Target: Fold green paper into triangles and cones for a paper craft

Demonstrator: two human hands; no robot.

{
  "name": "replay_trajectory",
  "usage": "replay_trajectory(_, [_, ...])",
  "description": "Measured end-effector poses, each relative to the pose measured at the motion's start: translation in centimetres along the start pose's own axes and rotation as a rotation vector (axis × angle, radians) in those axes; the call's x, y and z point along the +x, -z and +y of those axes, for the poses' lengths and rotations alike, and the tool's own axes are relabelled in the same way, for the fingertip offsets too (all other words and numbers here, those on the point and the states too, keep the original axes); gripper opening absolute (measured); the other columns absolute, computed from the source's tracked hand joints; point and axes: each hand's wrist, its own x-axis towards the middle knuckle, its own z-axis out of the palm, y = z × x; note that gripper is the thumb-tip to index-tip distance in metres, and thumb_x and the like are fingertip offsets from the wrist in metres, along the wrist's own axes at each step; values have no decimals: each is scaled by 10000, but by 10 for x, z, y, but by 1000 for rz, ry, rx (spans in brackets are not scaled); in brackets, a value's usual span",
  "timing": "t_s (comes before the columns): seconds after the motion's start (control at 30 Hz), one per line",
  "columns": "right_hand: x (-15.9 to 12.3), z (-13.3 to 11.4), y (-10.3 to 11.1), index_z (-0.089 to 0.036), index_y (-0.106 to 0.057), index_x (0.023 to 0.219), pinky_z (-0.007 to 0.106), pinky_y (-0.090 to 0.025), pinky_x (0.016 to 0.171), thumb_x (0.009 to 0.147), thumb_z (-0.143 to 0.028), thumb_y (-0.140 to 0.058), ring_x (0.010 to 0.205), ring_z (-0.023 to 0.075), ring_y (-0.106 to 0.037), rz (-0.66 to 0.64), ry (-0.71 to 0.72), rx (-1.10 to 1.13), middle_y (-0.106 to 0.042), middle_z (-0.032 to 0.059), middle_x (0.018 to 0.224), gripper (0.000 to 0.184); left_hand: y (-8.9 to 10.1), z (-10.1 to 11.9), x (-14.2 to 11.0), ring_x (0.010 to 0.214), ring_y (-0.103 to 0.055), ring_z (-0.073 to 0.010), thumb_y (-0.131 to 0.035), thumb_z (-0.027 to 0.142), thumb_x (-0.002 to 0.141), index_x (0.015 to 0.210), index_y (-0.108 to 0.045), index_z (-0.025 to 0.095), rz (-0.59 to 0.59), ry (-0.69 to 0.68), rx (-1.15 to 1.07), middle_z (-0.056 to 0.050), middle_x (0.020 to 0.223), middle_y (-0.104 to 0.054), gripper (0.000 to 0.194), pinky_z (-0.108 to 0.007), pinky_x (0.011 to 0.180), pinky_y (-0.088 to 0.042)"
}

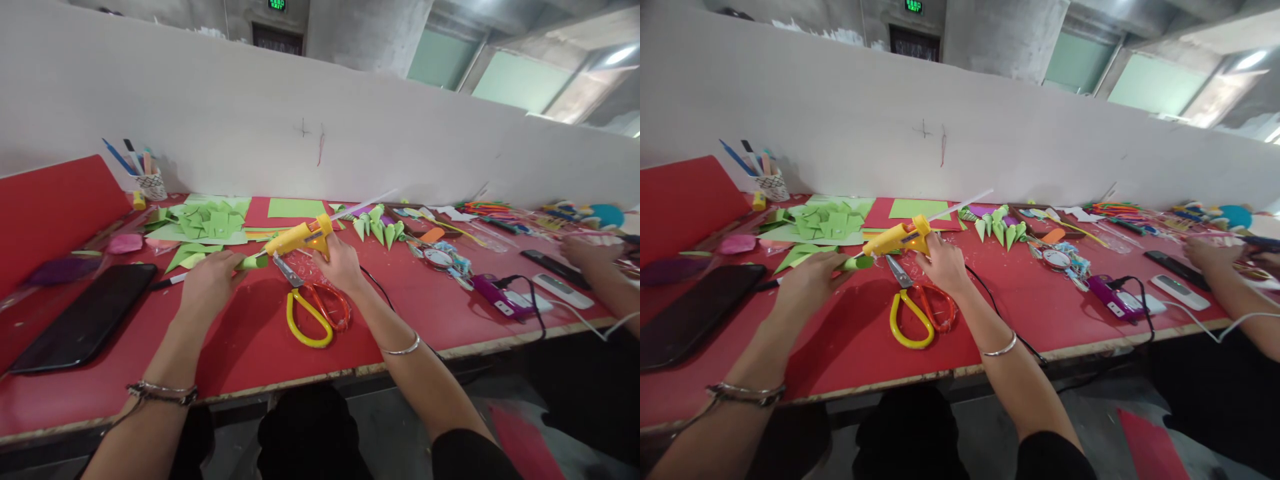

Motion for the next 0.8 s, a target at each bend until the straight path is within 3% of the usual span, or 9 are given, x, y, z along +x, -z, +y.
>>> replay_trajectory(0.23, [1, 3, 1, -153, -454, 1015, 254, -327, 504, 791, -302, -383, 665, 213, -584, 19, -19, 16, -629, 84, 818, 279, 2, 2, 0, 708, -535, -187, -399, 361, 816, 786, -570, 177, -26, 56, -6, -54, 788, -593, 253, -243, 503, -282])
replay_trajectory(0.37, [1, 2, 1, -169, -460, 1001, 255, -344, 507, 785, -356, -419, 665, 203, -590, 45, -4, 7, -632, 73, 837, 289, 1, 1, 1, 691, -540, -189, -384, 377, 824, 770, -568, 177, -23, 21, -19, -54, 769, -597, 276, -250, 510, -293])
replay_trajectory(0.6, [0, 0, 0, -177, -466, 1034, 261, -382, 539, 740, -611, -429, 716, 214, -610, 49, 16, 39, -644, 65, 841, 525, 3, 4, 2, 719, -553, -204, -398, 361, 818, 826, -582, 187, -16, 36, -29, -58, 788, -607, 253, -254, 512, -295])
replay_trajectory(0.8, [0, -1, 0, -184, -455, 1078, 271, -402, 563, 697, -671, -442, 756, 230, -618, 32, 0, 84, -648, 69, 864, 618, 3, 3, 1, 685, -544, -198, -411, 355, 811, 770, -574, 181, -29, 5, -16, -55, 751, -606, 242, -253, 530, -293])
